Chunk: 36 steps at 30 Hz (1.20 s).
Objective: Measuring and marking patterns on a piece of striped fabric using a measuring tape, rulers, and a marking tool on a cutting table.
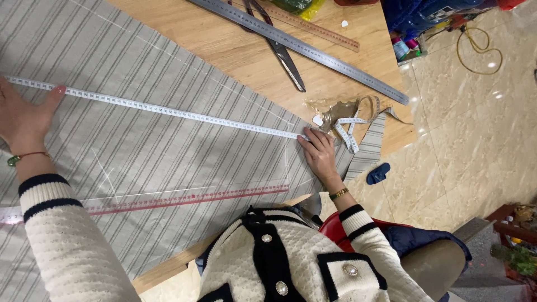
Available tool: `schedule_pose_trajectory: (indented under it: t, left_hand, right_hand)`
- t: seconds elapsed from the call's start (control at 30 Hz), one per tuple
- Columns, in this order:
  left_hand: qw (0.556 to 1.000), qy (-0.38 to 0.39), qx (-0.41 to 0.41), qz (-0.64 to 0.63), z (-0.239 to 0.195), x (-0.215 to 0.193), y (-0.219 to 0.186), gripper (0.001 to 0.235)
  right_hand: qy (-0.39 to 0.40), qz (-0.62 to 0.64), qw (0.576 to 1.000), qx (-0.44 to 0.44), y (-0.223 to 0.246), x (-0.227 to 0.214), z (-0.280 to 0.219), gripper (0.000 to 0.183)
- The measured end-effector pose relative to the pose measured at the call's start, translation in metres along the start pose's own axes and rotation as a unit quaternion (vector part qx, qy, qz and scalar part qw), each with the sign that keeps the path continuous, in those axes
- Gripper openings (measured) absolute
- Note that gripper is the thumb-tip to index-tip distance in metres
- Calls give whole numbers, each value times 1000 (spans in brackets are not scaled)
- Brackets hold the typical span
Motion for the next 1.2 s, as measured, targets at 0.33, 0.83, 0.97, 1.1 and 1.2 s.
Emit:
schedule_pose_trajectory:
  t: [0.33, 0.83, 0.97, 1.1, 1.2]
  left_hand:
    - [999, -25, 29, 11, 2, 0, -1, 107]
    - [998, -31, 11, 50, -7, -7, -7, 111]
    - [998, -27, 6, 64, 1, -1, -1, 110]
    - [997, -58, 23, 51, 7, -1, 4, 105]
    - [996, -65, 35, 47, 13, 1, 7, 103]
  right_hand:
    - [-13, 20, 1000, 10, -2, 1, -4, 19]
    - [7, 44, 998, 37, -7, 6, -12, 23]
    - [-2, 46, 998, 31, -7, 4, -11, 22]
    - [-7, 25, 999, 23, -4, 1, -7, 21]
    - [-5, 20, 1000, 23, -4, 0, -6, 22]
Point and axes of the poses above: each hand's wrist, its own z-axis towards the middle knuckle, its own x-axis out of the palm, y = z × x, the point moved 7 cm from there along z, towards the middle knuckle, and after that the axes turned 7 degrees about -x, right-handed, at the moved point
